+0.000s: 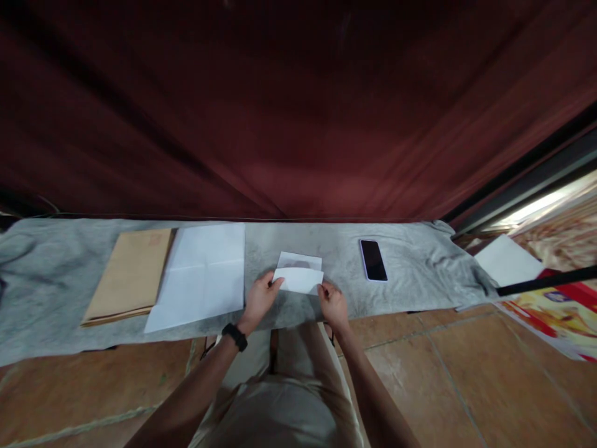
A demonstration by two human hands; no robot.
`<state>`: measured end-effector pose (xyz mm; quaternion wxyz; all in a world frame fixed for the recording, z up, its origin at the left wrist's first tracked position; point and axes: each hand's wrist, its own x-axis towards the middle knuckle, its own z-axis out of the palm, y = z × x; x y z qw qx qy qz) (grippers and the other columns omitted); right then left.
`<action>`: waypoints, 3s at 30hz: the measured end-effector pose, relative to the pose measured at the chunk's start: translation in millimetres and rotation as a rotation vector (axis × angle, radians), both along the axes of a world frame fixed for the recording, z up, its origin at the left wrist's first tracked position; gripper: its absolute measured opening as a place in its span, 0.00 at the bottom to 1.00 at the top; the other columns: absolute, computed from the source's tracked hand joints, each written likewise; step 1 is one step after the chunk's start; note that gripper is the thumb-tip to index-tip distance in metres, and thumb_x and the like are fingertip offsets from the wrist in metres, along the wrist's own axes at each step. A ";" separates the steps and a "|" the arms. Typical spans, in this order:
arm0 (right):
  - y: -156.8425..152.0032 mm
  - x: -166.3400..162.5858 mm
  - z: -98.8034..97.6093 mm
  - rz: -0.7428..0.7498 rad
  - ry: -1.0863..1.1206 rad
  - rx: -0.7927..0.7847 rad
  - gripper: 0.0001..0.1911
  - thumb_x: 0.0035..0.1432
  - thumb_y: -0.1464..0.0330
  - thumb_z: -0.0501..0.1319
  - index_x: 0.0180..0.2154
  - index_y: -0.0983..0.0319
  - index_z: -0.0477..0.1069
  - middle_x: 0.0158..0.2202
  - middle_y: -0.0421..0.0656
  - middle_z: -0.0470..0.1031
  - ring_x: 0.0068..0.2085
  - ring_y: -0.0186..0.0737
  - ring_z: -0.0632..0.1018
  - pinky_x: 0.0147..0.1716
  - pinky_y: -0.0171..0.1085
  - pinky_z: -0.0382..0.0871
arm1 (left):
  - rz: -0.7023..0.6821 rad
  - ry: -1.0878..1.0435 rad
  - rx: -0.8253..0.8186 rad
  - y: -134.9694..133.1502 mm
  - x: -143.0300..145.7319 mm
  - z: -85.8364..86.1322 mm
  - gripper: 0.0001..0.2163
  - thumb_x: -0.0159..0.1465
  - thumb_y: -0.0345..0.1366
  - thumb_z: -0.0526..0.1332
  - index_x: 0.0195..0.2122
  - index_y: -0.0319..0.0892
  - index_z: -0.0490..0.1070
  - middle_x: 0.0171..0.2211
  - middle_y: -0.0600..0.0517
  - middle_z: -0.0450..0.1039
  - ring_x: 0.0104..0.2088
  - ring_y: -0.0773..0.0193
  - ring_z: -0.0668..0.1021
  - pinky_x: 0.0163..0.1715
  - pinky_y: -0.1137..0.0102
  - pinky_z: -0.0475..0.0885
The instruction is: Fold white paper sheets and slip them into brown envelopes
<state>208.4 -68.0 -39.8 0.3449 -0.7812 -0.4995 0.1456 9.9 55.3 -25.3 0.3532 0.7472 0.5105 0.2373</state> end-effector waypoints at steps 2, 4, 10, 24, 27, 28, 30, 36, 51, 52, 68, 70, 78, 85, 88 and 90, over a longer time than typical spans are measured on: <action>5.5 -0.9 3.9 -0.038 -0.018 -0.052 0.16 0.70 0.62 0.52 0.38 0.59 0.76 0.31 0.44 0.79 0.33 0.42 0.79 0.35 0.37 0.66 | 0.009 0.026 0.006 5.7 7.5 2.7 0.11 0.66 0.44 0.58 0.33 0.44 0.75 0.28 0.51 0.76 0.30 0.61 0.76 0.33 0.70 0.65; 9.9 -1.3 7.3 -0.070 -0.043 -0.099 0.14 0.69 0.63 0.54 0.38 0.58 0.76 0.31 0.44 0.80 0.32 0.42 0.79 0.34 0.36 0.65 | 0.019 0.073 0.022 10.6 13.2 4.7 0.12 0.67 0.43 0.58 0.31 0.44 0.73 0.26 0.52 0.74 0.28 0.62 0.74 0.30 0.70 0.62; 20.8 -2.4 14.9 -0.144 -0.183 -0.217 0.13 0.69 0.62 0.55 0.37 0.57 0.77 0.31 0.45 0.81 0.30 0.41 0.80 0.29 0.34 0.63 | 0.032 0.260 0.042 17.9 23.8 8.2 0.10 0.68 0.43 0.57 0.36 0.44 0.74 0.31 0.47 0.77 0.32 0.57 0.78 0.32 0.69 0.62; 40.3 -4.0 30.0 -0.216 -0.284 -0.485 0.20 0.72 0.58 0.52 0.41 0.61 0.79 0.36 0.52 0.83 0.39 0.45 0.84 0.40 0.37 0.72 | 0.033 0.565 0.024 27.7 42.2 24.5 0.16 0.72 0.45 0.52 0.49 0.43 0.75 0.42 0.42 0.81 0.43 0.53 0.82 0.41 0.66 0.70; 42.4 -5.0 30.6 -0.230 -0.315 -0.495 0.21 0.72 0.58 0.51 0.42 0.62 0.79 0.37 0.53 0.83 0.39 0.45 0.84 0.41 0.38 0.73 | 0.034 0.599 0.053 30.7 45.6 23.9 0.17 0.72 0.46 0.51 0.49 0.43 0.74 0.43 0.43 0.81 0.43 0.54 0.82 0.40 0.66 0.71; 43.0 -5.2 30.7 -0.236 -0.327 -0.493 0.21 0.72 0.58 0.51 0.42 0.62 0.79 0.36 0.53 0.83 0.39 0.46 0.84 0.41 0.38 0.73 | 0.037 0.605 0.058 31.5 46.5 23.6 0.17 0.72 0.46 0.51 0.49 0.43 0.75 0.43 0.43 0.81 0.43 0.54 0.82 0.40 0.66 0.71; 44.2 -5.2 30.8 -0.245 -0.344 -0.491 0.21 0.72 0.58 0.51 0.41 0.62 0.79 0.36 0.53 0.83 0.39 0.46 0.84 0.40 0.39 0.73 | 0.044 0.615 0.058 32.7 47.9 23.1 0.17 0.72 0.47 0.51 0.49 0.43 0.75 0.42 0.43 0.81 0.42 0.54 0.82 0.39 0.66 0.72; 47.5 -3.4 28.8 -0.224 -0.386 -0.464 0.22 0.72 0.59 0.51 0.39 0.64 0.79 0.34 0.54 0.82 0.37 0.45 0.84 0.38 0.37 0.72 | 0.067 0.623 0.059 32.1 50.1 19.9 0.18 0.73 0.47 0.50 0.49 0.43 0.75 0.41 0.43 0.81 0.43 0.54 0.82 0.40 0.66 0.72; 47.6 -5.3 11.1 -0.196 -0.518 -0.104 0.15 0.70 0.65 0.53 0.51 0.64 0.71 0.49 0.56 0.76 0.49 0.53 0.75 0.49 0.48 0.66 | 0.063 0.601 0.120 29.5 51.0 17.2 0.19 0.73 0.46 0.49 0.52 0.42 0.73 0.43 0.41 0.80 0.44 0.52 0.82 0.41 0.64 0.72; 48.1 -8.4 9.6 -0.159 -0.515 -0.063 0.16 0.70 0.65 0.53 0.54 0.65 0.70 0.53 0.57 0.75 0.52 0.54 0.74 0.51 0.49 0.65 | 0.061 0.600 0.122 29.8 50.8 17.3 0.19 0.73 0.46 0.49 0.52 0.42 0.74 0.43 0.41 0.81 0.44 0.52 0.82 0.42 0.65 0.72; 45.2 -36.0 -20.3 0.011 -0.525 -0.040 0.28 0.73 0.62 0.51 0.68 0.67 0.58 0.70 0.58 0.57 0.70 0.53 0.59 0.66 0.53 0.55 | 0.047 0.625 0.093 30.4 50.8 20.7 0.19 0.74 0.47 0.48 0.51 0.42 0.73 0.44 0.41 0.81 0.45 0.54 0.82 0.42 0.66 0.72; 45.1 -36.9 -18.5 0.012 -0.524 -0.063 0.28 0.73 0.61 0.49 0.68 0.67 0.58 0.70 0.58 0.56 0.70 0.53 0.59 0.66 0.54 0.54 | 0.043 0.624 0.099 29.6 50.8 21.0 0.19 0.74 0.46 0.48 0.51 0.42 0.73 0.44 0.41 0.81 0.45 0.54 0.82 0.42 0.66 0.72; 43.9 -39.5 -16.3 -0.011 -0.522 -0.071 0.27 0.73 0.64 0.47 0.69 0.64 0.57 0.70 0.55 0.56 0.70 0.54 0.59 0.66 0.54 0.52 | 0.059 0.624 0.145 24.4 53.0 18.8 0.19 0.74 0.45 0.47 0.55 0.40 0.69 0.45 0.40 0.79 0.42 0.52 0.82 0.40 0.64 0.74; 44.7 -40.6 -16.7 -0.019 -0.525 -0.059 0.27 0.73 0.64 0.47 0.69 0.65 0.57 0.70 0.56 0.57 0.70 0.54 0.59 0.66 0.54 0.52 | -0.044 0.501 0.447 14.4 48.2 7.1 0.20 0.73 0.37 0.47 0.62 0.37 0.64 0.61 0.37 0.68 0.61 0.49 0.71 0.59 0.56 0.66; 45.3 -40.7 -16.8 -0.012 -0.521 -0.075 0.27 0.73 0.64 0.48 0.69 0.65 0.56 0.70 0.56 0.57 0.70 0.53 0.58 0.66 0.54 0.51 | -0.293 0.413 0.542 2.6 48.3 -6.2 0.20 0.72 0.34 0.48 0.64 0.39 0.64 0.68 0.43 0.60 0.68 0.52 0.62 0.67 0.56 0.59; 45.1 -40.6 -17.5 -0.004 -0.514 -0.092 0.27 0.73 0.65 0.48 0.69 0.66 0.56 0.70 0.56 0.56 0.70 0.52 0.58 0.66 0.54 0.50 | -0.341 0.390 0.539 -3.6 49.1 -15.0 0.21 0.72 0.34 0.48 0.65 0.38 0.63 0.69 0.43 0.58 0.70 0.54 0.58 0.69 0.56 0.56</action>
